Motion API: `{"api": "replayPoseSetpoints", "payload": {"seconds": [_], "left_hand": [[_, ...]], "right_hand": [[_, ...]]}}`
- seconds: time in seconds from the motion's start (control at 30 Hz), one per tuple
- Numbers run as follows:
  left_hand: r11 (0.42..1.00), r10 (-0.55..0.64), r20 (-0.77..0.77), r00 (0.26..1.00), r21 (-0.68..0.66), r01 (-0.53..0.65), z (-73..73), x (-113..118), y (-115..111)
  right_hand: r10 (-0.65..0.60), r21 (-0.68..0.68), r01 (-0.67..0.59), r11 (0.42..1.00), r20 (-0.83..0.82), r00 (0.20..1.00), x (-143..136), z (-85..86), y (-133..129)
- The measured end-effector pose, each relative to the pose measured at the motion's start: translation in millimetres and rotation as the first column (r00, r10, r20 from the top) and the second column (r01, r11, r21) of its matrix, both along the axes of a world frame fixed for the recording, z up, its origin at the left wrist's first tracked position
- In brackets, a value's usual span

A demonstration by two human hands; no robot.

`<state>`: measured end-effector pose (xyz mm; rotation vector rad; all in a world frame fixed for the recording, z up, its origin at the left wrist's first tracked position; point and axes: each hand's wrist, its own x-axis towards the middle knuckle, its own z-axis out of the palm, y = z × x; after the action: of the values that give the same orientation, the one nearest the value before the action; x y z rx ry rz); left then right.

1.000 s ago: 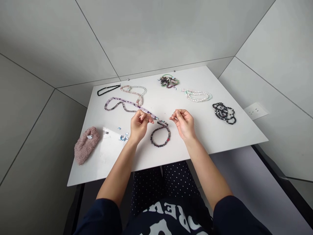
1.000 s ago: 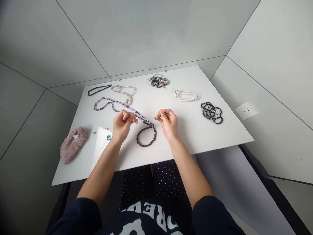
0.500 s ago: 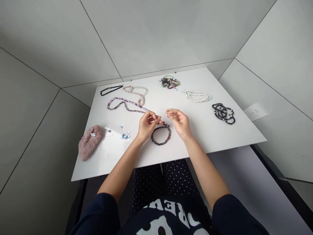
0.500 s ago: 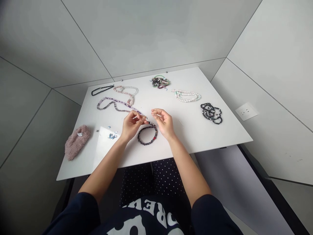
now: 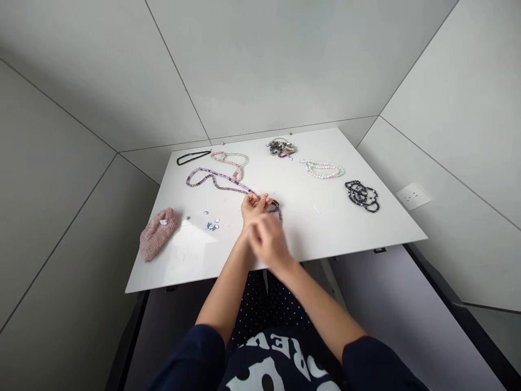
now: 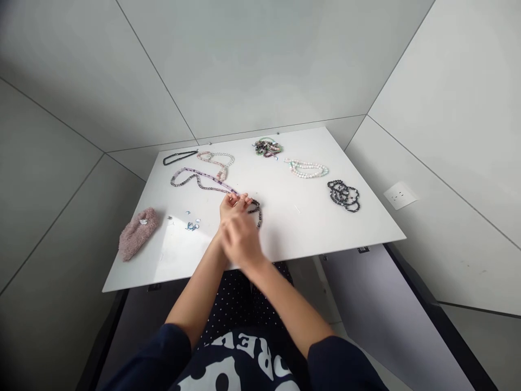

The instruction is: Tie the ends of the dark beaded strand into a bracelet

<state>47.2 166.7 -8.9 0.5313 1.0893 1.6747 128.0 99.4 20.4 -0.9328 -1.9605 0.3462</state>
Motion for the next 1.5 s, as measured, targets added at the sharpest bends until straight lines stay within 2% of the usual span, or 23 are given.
{"api": "replayPoseSetpoints", "payload": {"seconds": [0.03,0.07,0.17,0.23,0.37,0.5,0.67,0.8,0.93,1.1,1.23,1.4,1.5], "left_hand": [[1.0,0.021,0.055,0.998,-0.008,-0.021,-1.0,-2.0,1.2],[0.999,0.032,0.096,0.995,-0.01,-0.031,-1.5,-4.5,1.8],[0.999,0.048,0.166,0.985,-0.007,-0.048,-0.7,-13.0,1.7],[0.998,0.057,0.197,0.979,-0.016,-0.055,-0.4,-17.3,1.5],[0.998,0.07,0.218,0.973,-0.022,-0.066,-2.9,-20.6,3.0],[0.998,0.066,0.204,0.977,-0.003,-0.067,-5.4,-20.0,3.5],[0.998,0.063,0.198,0.978,0.002,-0.065,-2.4,-18.8,2.5],[0.997,0.077,0.194,0.978,-0.024,-0.073,0.0,-18.2,3.7],[0.999,0.047,0.18,0.983,0.014,-0.051,-1.3,-18.6,3.8],[0.999,0.036,0.163,0.986,0.028,-0.041,-1.5,-19.5,1.4],[0.999,0.013,0.152,0.988,0.044,-0.02,3.9,-18.9,-1.3],[1.0,0.001,0.138,0.99,0.024,-0.004,11.4,-17.7,-4.3],[1.0,0.001,0.142,0.99,0.026,-0.005,12.3,-16.9,-5.8]], "right_hand": [[0.07,0.015,-0.073,0.997,0.139,0.988,-11.2,3.7,-21.3],[0.075,0.02,-0.083,0.996,0.263,0.962,-22.0,6.4,-41.1],[-0.072,-0.004,0.082,0.997,0.444,0.893,-46.9,10.9,-81.6],[-0.087,-0.008,0.105,0.994,0.502,0.86,-55.0,13.4,-91.0],[-0.065,-0.006,0.082,0.997,0.561,0.825,-57.9,20.2,-85.0],[-0.17,-0.021,0.223,0.975,0.581,0.796,-57.3,22.1,-76.8],[-0.057,-0.05,0.104,0.993,0.565,0.823,-52.1,19.7,-72.9],[-0.149,-0.044,0.203,0.978,0.534,0.832,-43.1,18.9,-68.4],[-0.042,-0.011,0.055,0.998,0.515,0.856,-37.3,14.6,-69.1],[-0.118,-0.04,0.159,0.986,0.502,0.857,-32.9,14.5,-66.6],[-0.018,-0.019,0.031,0.999,0.49,0.872,-30.1,15.4,-62.8],[-0.047,-0.042,0.076,0.996,0.481,0.876,-30.7,12.9,-64.2],[0.043,-0.029,-0.033,0.999,0.505,0.862,-29.1,13.8,-73.7]]}}
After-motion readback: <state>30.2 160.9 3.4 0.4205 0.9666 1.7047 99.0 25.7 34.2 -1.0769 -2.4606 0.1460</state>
